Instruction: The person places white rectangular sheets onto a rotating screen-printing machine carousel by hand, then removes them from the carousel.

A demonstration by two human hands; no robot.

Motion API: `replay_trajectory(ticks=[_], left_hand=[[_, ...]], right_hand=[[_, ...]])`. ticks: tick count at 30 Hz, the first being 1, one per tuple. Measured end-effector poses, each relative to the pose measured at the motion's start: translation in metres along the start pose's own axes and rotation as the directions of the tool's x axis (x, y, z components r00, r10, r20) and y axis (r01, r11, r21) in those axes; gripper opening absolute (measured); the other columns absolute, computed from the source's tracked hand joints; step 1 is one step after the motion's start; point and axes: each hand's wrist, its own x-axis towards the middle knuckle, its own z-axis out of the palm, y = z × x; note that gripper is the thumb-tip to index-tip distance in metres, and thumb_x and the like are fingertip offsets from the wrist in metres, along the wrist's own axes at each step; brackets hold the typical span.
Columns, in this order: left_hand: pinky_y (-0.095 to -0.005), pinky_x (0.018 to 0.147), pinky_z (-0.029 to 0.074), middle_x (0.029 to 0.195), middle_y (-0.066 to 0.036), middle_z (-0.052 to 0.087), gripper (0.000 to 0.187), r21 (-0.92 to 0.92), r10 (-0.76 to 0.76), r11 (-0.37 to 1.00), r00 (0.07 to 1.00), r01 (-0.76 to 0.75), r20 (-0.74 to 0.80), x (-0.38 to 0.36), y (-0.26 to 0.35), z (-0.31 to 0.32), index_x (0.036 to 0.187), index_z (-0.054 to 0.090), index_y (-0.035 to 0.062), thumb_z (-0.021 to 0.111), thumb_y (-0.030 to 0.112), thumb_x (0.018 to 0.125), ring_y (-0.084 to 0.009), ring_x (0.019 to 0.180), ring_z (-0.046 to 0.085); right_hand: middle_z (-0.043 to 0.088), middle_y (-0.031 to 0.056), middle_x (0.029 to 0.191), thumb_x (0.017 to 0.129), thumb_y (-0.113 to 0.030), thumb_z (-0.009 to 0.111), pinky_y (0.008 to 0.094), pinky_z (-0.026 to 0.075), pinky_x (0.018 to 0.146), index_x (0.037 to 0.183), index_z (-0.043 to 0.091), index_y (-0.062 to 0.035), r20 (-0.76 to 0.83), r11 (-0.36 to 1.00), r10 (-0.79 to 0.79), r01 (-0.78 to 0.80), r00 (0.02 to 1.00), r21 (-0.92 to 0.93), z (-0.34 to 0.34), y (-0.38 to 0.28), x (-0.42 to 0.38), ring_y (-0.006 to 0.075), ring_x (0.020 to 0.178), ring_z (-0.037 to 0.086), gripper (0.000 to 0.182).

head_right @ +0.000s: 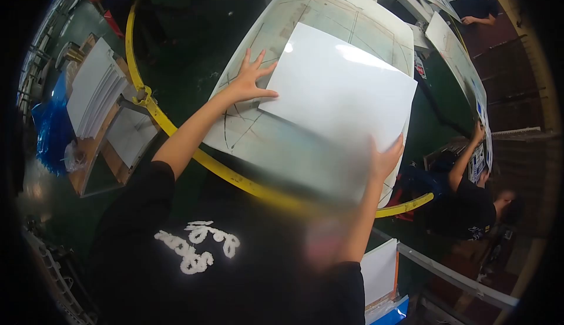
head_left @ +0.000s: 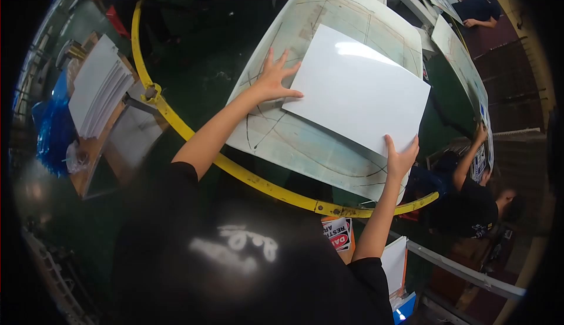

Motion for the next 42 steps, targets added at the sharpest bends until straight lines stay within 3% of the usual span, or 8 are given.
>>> replay_trajectory(ticks=[3, 6, 18, 24, 27, 30, 39, 42], left_hand=[[-0.0647, 0.101, -0.002, 0.150, -0.020, -0.003, 0.097, 0.210, -0.009, 0.978, 0.999, 0.002, 0.031, 0.004, -0.006, -0.002, 0.132, 0.047, 0.0230, 0.072, 0.068, 0.050, -0.0528, 0.128, -0.022], [-0.0670, 0.099, -0.006, 0.149, -0.019, -0.008, 0.100, 0.259, 0.030, 0.966, 0.999, -0.020, -0.035, 0.006, -0.012, 0.002, 0.132, 0.047, 0.0232, 0.072, 0.069, 0.046, -0.0509, 0.127, -0.026], [-0.0739, 0.092, -0.006, 0.150, -0.015, -0.010, 0.102, 0.353, -0.098, 0.933, 0.993, 0.070, 0.060, 0.000, -0.005, -0.002, 0.134, 0.044, 0.0254, 0.069, 0.071, 0.046, -0.0501, 0.128, -0.025], [-0.0752, 0.090, -0.007, 0.151, -0.014, -0.008, 0.100, 0.399, -0.091, 0.915, 0.994, 0.061, 0.057, -0.001, -0.004, -0.001, 0.134, 0.044, 0.0275, 0.067, 0.073, 0.048, -0.0481, 0.130, -0.024], [-0.0739, 0.092, -0.009, 0.151, -0.012, -0.009, 0.098, 0.393, -0.096, 0.918, 0.991, 0.052, 0.093, -0.001, 0.000, -0.003, 0.135, 0.042, 0.0320, 0.068, 0.071, 0.049, -0.0472, 0.130, -0.025], [-0.0738, 0.092, -0.009, 0.151, -0.011, -0.009, 0.096, 0.414, -0.122, 0.908, 0.987, 0.069, 0.104, -0.001, 0.003, -0.005, 0.134, 0.042, 0.0343, 0.068, 0.071, 0.049, -0.0467, 0.130, -0.025], [-0.0718, 0.094, -0.010, 0.151, -0.013, -0.004, 0.096, 0.466, -0.216, 0.873, 0.971, 0.144, 0.105, 0.001, 0.017, -0.010, 0.135, 0.042, 0.0297, 0.070, 0.068, 0.051, -0.0462, 0.132, -0.021], [-0.0706, 0.095, -0.010, 0.151, -0.012, -0.003, 0.097, 0.566, -0.251, 0.813, 0.959, 0.134, 0.134, 0.006, 0.029, -0.013, 0.136, 0.040, 0.0285, 0.070, 0.067, 0.052, -0.0454, 0.132, -0.020]], right_hand=[[0.045, 0.0216, 0.122, 0.064, -0.036, 0.078, 0.0402, 0.038, 0.095, 0.130, 0.036, 0.0036, 0.059, 0.999, 0.043, -0.042, 0.997, -0.018, 0.011, -0.002, 0.001, 0.0361, 0.115, 0.045, 0.087], [0.045, 0.0219, 0.122, 0.063, -0.037, 0.078, 0.0402, 0.039, 0.095, 0.130, 0.037, 0.0039, 0.076, 0.997, 0.058, -0.053, 0.995, -0.061, 0.024, 0.000, 0.000, 0.0365, 0.115, 0.045, 0.088], [0.049, 0.0207, 0.116, 0.061, -0.039, 0.079, 0.0406, 0.040, 0.092, 0.128, 0.041, 0.0022, 0.105, 0.996, 0.046, -0.036, 0.993, -0.087, 0.036, 0.004, 0.009, 0.0365, 0.110, 0.048, 0.088], [0.050, 0.0201, 0.115, 0.062, -0.034, 0.079, 0.0404, 0.040, 0.092, 0.129, 0.041, 0.0013, 0.139, 0.995, 0.032, -0.019, 0.990, -0.095, 0.035, 0.007, 0.008, 0.0365, 0.110, 0.049, 0.085], [0.051, 0.0257, 0.116, 0.060, -0.041, 0.080, 0.0407, 0.038, 0.095, 0.122, 0.045, 0.0088, 0.166, 0.999, 0.032, -0.026, 0.986, -0.038, 0.035, 0.009, 0.009, 0.0379, 0.110, 0.048, 0.087], [0.052, 0.0250, 0.115, 0.060, -0.041, 0.080, 0.0410, 0.038, 0.094, 0.122, 0.046, 0.0060, 0.130, 0.996, 0.020, -0.008, 0.991, -0.092, 0.040, 0.013, 0.009, 0.0377, 0.109, 0.049, 0.085], [0.053, 0.0255, 0.112, 0.059, -0.043, 0.080, 0.0415, 0.040, 0.092, 0.120, 0.048, 0.0061, 0.271, 0.987, 0.109, -0.135, 0.956, 0.082, 0.015, -0.044, 0.004, 0.0387, 0.106, 0.051, 0.085], [0.053, 0.0261, 0.112, 0.058, -0.044, 0.080, 0.0413, 0.040, 0.091, 0.118, 0.048, 0.0077, 0.221, 0.995, 0.076, -0.088, 0.972, 0.046, 0.023, -0.031, 0.004, 0.0389, 0.106, 0.051, 0.086]])
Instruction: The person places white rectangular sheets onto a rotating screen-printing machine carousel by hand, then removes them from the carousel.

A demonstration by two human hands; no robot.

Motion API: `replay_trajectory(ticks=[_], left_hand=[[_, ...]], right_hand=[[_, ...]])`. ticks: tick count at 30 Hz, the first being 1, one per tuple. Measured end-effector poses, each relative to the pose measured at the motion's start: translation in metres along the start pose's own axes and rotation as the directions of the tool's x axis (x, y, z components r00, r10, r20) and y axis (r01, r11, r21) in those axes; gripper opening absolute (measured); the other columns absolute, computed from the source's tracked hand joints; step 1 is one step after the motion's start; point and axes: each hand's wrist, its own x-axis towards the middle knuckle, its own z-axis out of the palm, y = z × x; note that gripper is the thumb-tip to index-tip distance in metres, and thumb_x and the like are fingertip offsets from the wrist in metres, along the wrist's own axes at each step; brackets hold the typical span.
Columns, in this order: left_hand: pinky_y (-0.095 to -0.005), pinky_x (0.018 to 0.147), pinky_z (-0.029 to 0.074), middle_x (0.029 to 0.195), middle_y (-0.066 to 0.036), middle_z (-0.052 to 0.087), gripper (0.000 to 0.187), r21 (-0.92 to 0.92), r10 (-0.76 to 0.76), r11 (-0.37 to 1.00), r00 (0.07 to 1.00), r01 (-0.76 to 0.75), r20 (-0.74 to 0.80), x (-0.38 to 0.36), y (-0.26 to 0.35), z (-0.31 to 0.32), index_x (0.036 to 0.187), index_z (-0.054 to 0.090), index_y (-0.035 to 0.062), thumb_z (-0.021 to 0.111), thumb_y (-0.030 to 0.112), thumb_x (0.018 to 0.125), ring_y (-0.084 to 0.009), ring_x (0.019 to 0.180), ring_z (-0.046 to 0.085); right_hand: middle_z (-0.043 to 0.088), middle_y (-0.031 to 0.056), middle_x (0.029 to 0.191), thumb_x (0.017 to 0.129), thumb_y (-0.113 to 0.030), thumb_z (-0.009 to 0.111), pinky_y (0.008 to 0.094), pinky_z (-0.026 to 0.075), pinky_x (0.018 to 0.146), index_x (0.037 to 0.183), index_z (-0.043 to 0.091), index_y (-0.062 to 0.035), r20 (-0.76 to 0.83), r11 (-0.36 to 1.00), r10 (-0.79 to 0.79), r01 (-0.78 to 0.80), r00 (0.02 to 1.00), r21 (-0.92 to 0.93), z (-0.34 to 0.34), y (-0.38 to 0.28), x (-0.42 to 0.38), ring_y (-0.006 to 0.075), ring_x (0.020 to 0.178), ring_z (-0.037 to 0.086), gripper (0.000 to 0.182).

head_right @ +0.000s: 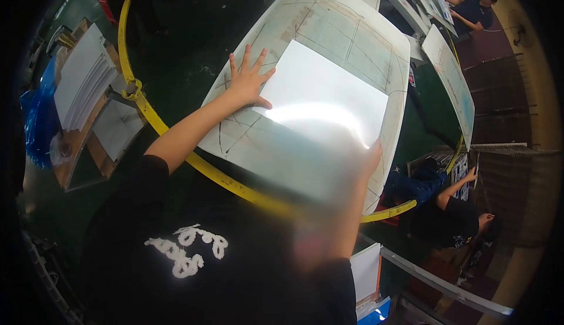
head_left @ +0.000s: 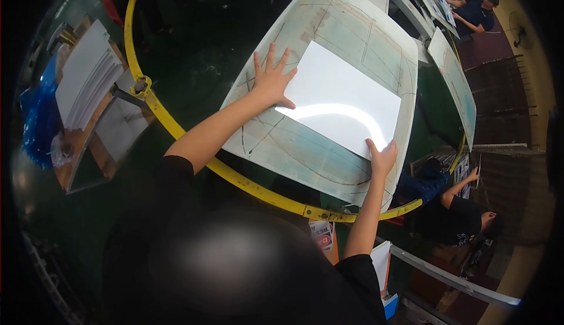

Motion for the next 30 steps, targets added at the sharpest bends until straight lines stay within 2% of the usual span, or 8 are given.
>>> replay_trajectory(ticks=[10, 16, 19, 22, 25, 27, 28, 30], left_hand=[[-0.0671, 0.098, -0.010, 0.152, -0.010, 0.001, 0.098, 0.193, -0.053, 0.981, 0.992, 0.030, 0.113, 0.000, 0.019, -0.017, 0.141, 0.031, 0.0247, 0.067, 0.067, 0.060, -0.0433, 0.134, -0.015], [-0.0632, 0.102, -0.009, 0.152, -0.009, 0.003, 0.105, 0.332, -0.136, 0.941, 0.973, 0.068, 0.184, 0.009, 0.036, -0.017, 0.142, 0.028, 0.0167, 0.069, 0.066, 0.058, -0.0388, 0.136, -0.013], [-0.0604, 0.104, -0.008, 0.150, -0.011, 0.012, 0.102, 0.485, -0.176, 0.872, 0.969, 0.071, 0.175, 0.017, 0.055, -0.020, 0.141, 0.028, 0.0143, 0.073, 0.057, 0.060, -0.0354, 0.138, -0.004], [-0.0596, 0.105, -0.005, 0.147, -0.012, 0.022, 0.093, 0.603, -0.171, 0.795, 0.979, 0.071, 0.110, 0.029, 0.073, -0.004, 0.140, 0.030, 0.0116, 0.074, 0.043, 0.065, -0.0333, 0.138, 0.006], [-0.0616, 0.105, -0.001, 0.142, -0.013, 0.030, 0.086, 0.405, 0.108, 0.914, 0.973, -0.018, -0.201, 0.003, 0.062, 0.024, 0.138, 0.032, 0.0100, 0.074, 0.030, 0.066, -0.0327, 0.136, 0.016], [-0.0654, 0.103, 0.004, 0.144, -0.014, 0.025, 0.075, 0.016, 0.247, 0.965, 0.886, -0.262, -0.392, -0.072, 0.060, -0.002, 0.137, 0.034, 0.0107, 0.067, 0.017, 0.070, -0.0361, 0.133, 0.018], [-0.0644, 0.104, 0.006, 0.146, -0.014, 0.019, 0.080, -0.114, 0.244, 0.944, 0.889, -0.309, -0.387, -0.107, 0.059, -0.010, 0.138, 0.033, 0.0133, 0.070, 0.020, 0.068, -0.0363, 0.134, 0.013], [-0.0581, 0.105, 0.016, 0.141, -0.017, 0.030, 0.069, -0.319, 0.189, 0.863, 0.836, -0.392, -0.516, -0.175, 0.042, 0.014, 0.135, 0.039, 0.0123, 0.068, 0.024, 0.073, -0.0411, 0.128, 0.027]], right_hand=[[0.053, 0.0274, 0.112, 0.058, -0.049, 0.078, 0.0417, 0.041, 0.090, 0.118, 0.049, 0.0083, 0.005, 0.998, 0.006, -0.005, 1.000, -0.060, 0.002, 0.006, 0.000, 0.0388, 0.106, 0.051, 0.088], [0.058, 0.0200, 0.097, 0.061, -0.050, 0.075, 0.0415, 0.038, 0.091, 0.119, 0.051, -0.0002, -0.261, 0.866, -0.094, -0.050, 0.961, -0.497, 0.022, 0.032, -0.004, 0.0323, 0.090, 0.056, 0.081], [0.060, 0.0138, 0.091, 0.065, -0.051, 0.072, 0.0437, 0.033, 0.094, 0.120, 0.053, -0.0040, 0.038, 0.959, 0.101, -0.087, 0.994, -0.270, 0.018, 0.029, -0.001, 0.0281, 0.084, 0.057, 0.075], [0.062, 0.0122, 0.097, 0.073, -0.047, 0.067, 0.0454, 0.029, 0.098, 0.121, 0.053, -0.0080, 0.137, 0.977, 0.058, -0.028, 0.989, -0.211, 0.011, 0.036, -0.006, 0.0254, 0.090, 0.059, 0.064], [0.056, 0.0176, 0.116, 0.076, -0.033, 0.065, 0.0448, 0.030, 0.098, 0.120, 0.052, -0.0047, 0.197, 0.971, -0.201, 0.222, 0.960, -0.090, -0.031, 0.039, -0.039, 0.0285, 0.110, 0.051, 0.054], [0.056, 0.0171, 0.119, 0.080, -0.030, 0.063, 0.0451, 0.029, 0.101, 0.127, 0.048, -0.0063, 0.103, 0.947, -0.314, 0.303, 0.944, 0.104, -0.058, 0.056, -0.072, 0.0276, 0.114, 0.051, 0.054], [0.055, 0.0161, 0.119, 0.077, -0.028, 0.066, 0.0458, 0.030, 0.101, 0.125, 0.049, -0.0054, 0.162, 0.973, -0.210, 0.223, 0.964, -0.065, -0.074, 0.082, -0.097, 0.0306, 0.114, 0.049, 0.056], [0.054, 0.0131, 0.119, 0.071, -0.031, 0.071, 0.0469, 0.028, 0.102, 0.122, 0.052, -0.0090, 0.186, 0.826, -0.403, 0.443, 0.896, -0.348, -0.126, 0.095, -0.161, 0.0315, 0.116, 0.046, 0.058]])
